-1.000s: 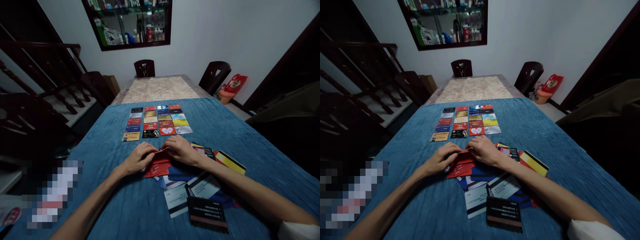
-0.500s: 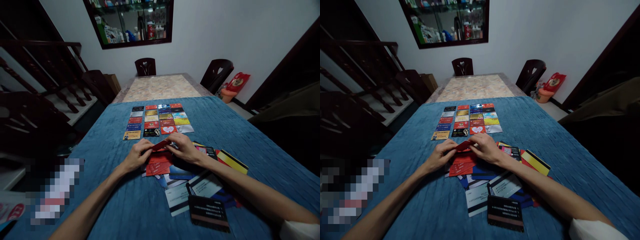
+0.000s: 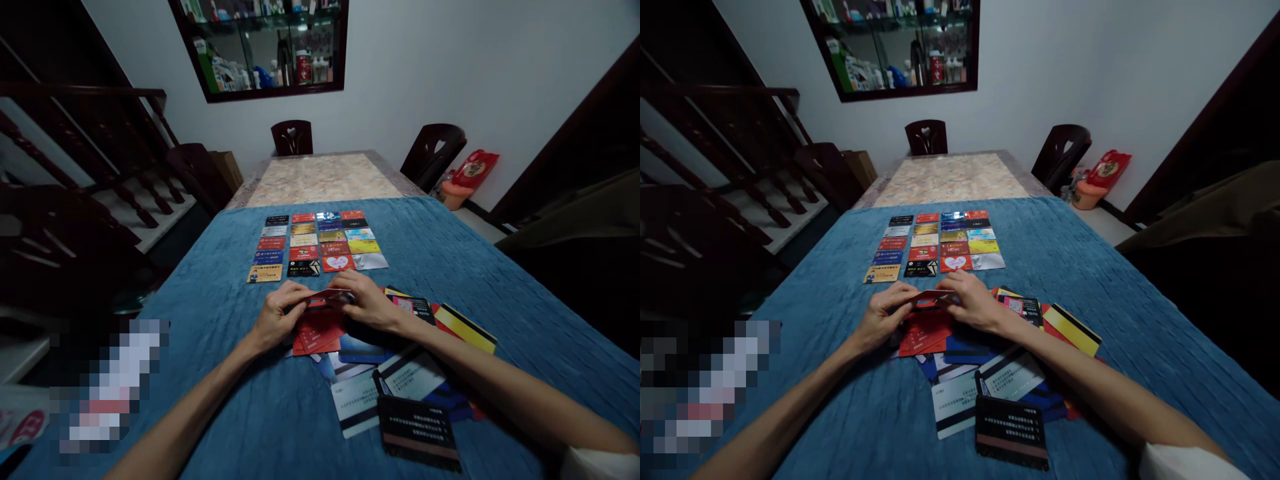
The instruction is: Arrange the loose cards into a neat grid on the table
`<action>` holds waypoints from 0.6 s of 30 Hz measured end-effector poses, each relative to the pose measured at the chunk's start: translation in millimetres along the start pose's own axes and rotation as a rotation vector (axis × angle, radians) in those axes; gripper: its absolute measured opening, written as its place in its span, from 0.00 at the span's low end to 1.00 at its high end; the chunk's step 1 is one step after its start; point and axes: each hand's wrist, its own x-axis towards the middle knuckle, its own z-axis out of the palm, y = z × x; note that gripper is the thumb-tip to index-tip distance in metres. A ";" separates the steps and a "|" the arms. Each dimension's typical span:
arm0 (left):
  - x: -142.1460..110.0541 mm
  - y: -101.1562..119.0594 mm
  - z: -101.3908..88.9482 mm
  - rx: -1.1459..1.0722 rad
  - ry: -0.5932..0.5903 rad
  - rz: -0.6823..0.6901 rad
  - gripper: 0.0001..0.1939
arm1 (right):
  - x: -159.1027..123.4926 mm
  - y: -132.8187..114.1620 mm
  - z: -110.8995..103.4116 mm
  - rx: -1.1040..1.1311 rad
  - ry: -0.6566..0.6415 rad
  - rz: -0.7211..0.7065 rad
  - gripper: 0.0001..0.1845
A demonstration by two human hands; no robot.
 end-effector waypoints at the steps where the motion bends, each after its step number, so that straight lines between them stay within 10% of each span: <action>1: 0.2 1.2 0.9 -0.008 0.002 -0.002 0.15 | -0.2 -0.4 0.0 0.017 -0.002 -0.007 0.08; 18: -2.2 -5.5 1.5 0.089 0.168 0.000 0.13 | -1.1 -0.3 -2.6 -0.211 0.153 -0.138 0.10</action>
